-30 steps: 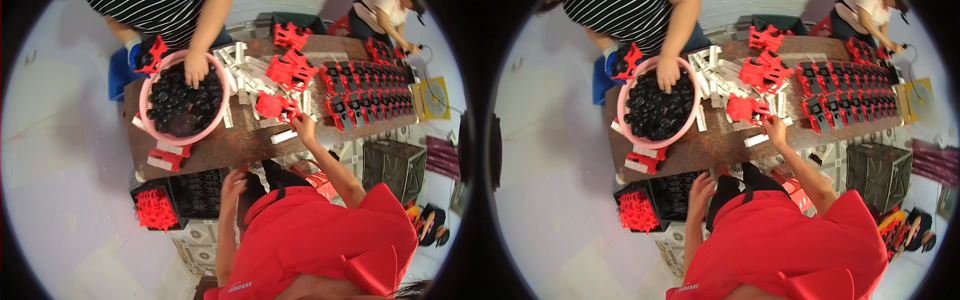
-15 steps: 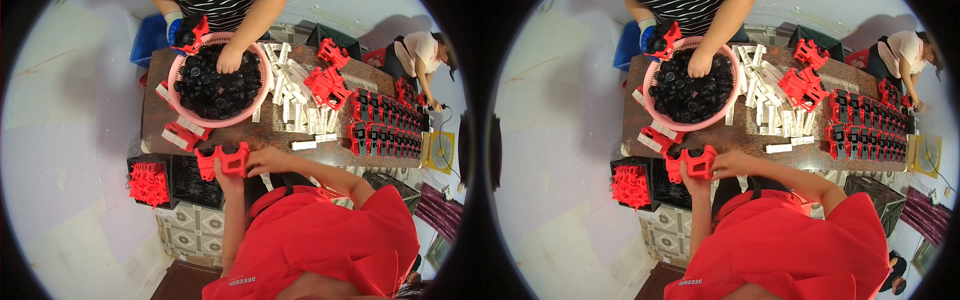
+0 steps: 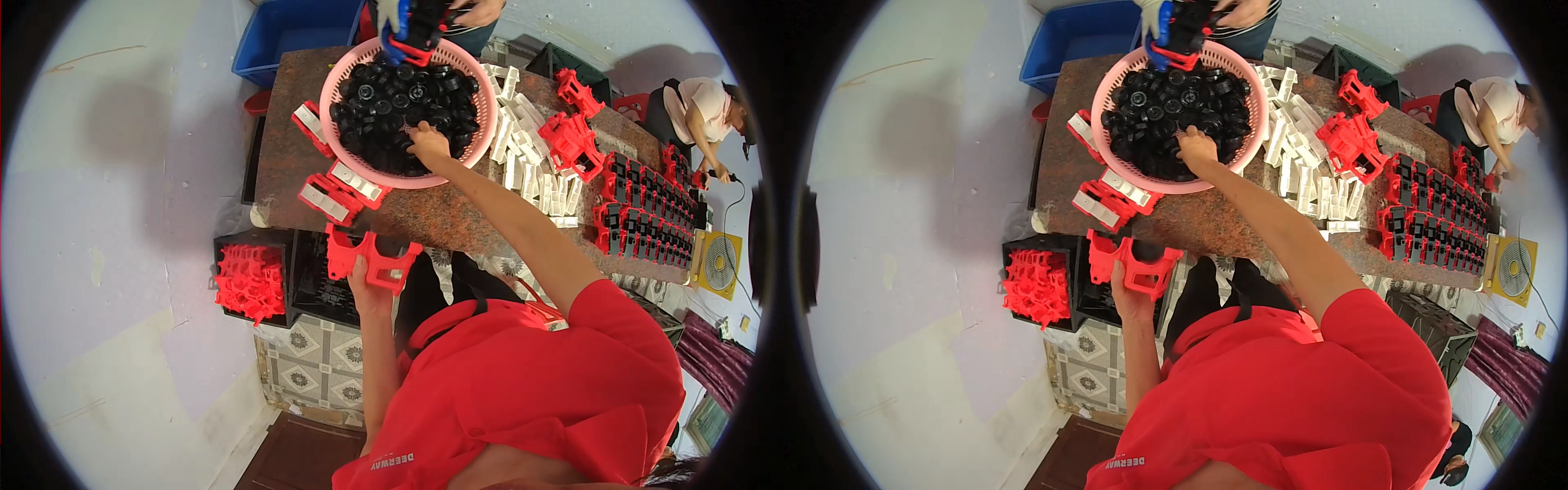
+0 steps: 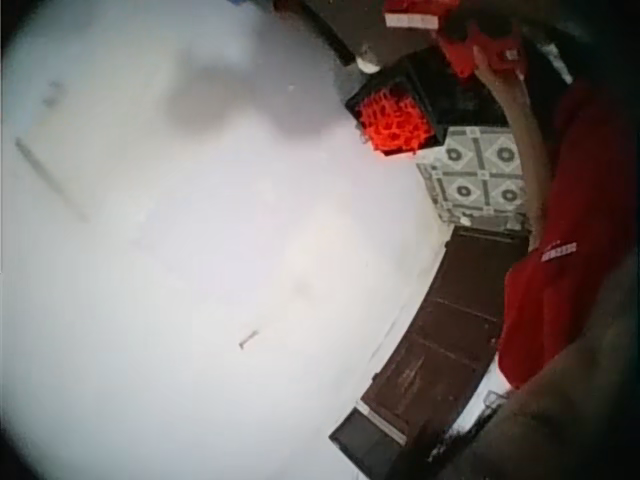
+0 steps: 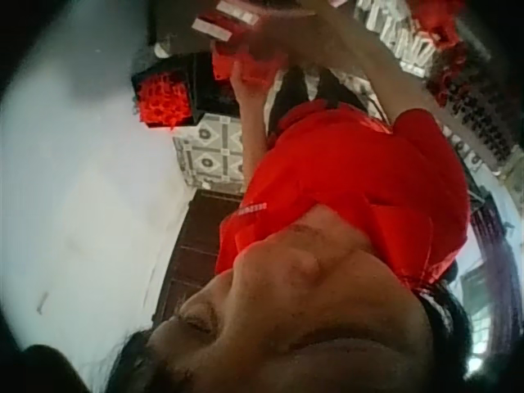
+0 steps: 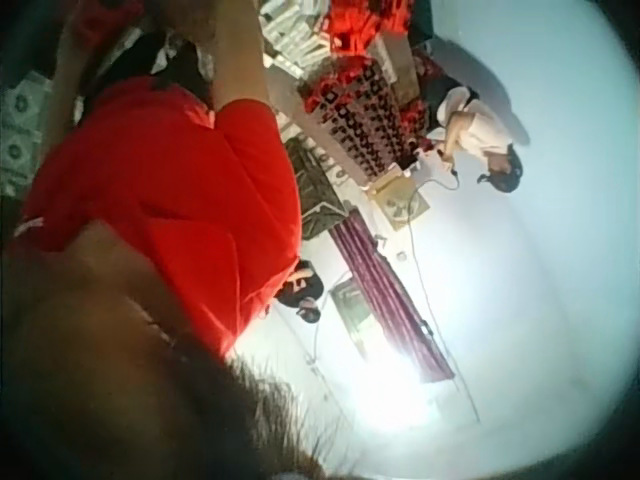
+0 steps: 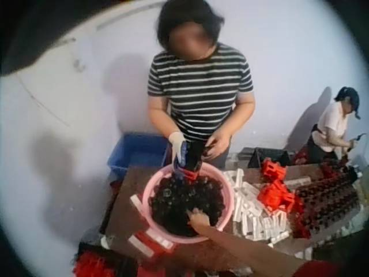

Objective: The person assembles plastic toy fire trucks by attaching wheels to the toy chassis with plastic pins by hand.

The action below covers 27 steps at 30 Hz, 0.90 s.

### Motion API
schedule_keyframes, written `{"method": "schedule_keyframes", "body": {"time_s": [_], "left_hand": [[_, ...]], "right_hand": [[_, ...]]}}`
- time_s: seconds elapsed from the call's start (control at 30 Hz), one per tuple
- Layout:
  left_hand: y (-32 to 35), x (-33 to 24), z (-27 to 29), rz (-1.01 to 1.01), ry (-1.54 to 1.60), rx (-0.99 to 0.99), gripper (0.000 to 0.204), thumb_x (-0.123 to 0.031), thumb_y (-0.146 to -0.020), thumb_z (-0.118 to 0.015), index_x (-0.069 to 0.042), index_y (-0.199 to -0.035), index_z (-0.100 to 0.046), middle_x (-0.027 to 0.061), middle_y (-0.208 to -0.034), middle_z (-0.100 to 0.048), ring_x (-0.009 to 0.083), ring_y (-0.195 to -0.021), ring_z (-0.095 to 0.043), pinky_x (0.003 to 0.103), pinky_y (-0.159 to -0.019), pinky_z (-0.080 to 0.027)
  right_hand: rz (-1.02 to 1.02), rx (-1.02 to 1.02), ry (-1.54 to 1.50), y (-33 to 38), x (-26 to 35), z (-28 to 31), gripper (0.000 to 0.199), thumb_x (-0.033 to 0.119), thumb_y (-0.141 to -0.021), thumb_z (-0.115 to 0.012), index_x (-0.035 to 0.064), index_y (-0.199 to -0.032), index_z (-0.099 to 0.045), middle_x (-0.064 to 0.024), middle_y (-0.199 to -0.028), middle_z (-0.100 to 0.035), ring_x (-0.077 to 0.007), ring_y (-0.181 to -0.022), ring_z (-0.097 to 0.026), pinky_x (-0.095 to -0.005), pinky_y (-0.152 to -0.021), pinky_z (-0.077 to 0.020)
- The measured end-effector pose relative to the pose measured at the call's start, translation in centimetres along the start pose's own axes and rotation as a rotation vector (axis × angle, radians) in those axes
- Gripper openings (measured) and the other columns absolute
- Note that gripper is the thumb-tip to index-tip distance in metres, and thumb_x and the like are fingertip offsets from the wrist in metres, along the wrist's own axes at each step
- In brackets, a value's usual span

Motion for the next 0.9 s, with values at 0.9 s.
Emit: {"method": "schedule_keyframes", "body": {"time_s": [0.9], "left_hand": [[-2.7,4.2,-5.5,0.316,-0.353,0.301,0.109,0.003,-0.075,-0.075,-0.012,-0.152,0.001,0.0142,-0.145,-0.037,0.0256,-0.129,-0.044,0.041,-0.108,-0.039]], "right_hand": [[-0.185,0.51,-1.166,17.6,7.3,10.4,0.074,0.029,-0.087,-0.066,0.0033,-0.146,-0.032,-0.0151,-0.137,-0.048,-0.0211,-0.126,-0.045,-0.0338,-0.107,-0.0354]]}}
Point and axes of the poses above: each hand's wrist, its own y-axis away from the middle knuckle, its own z-axis out of the back of the hand, x = y × z, the point moved 8 cm from there along -y, towards the middle knuckle
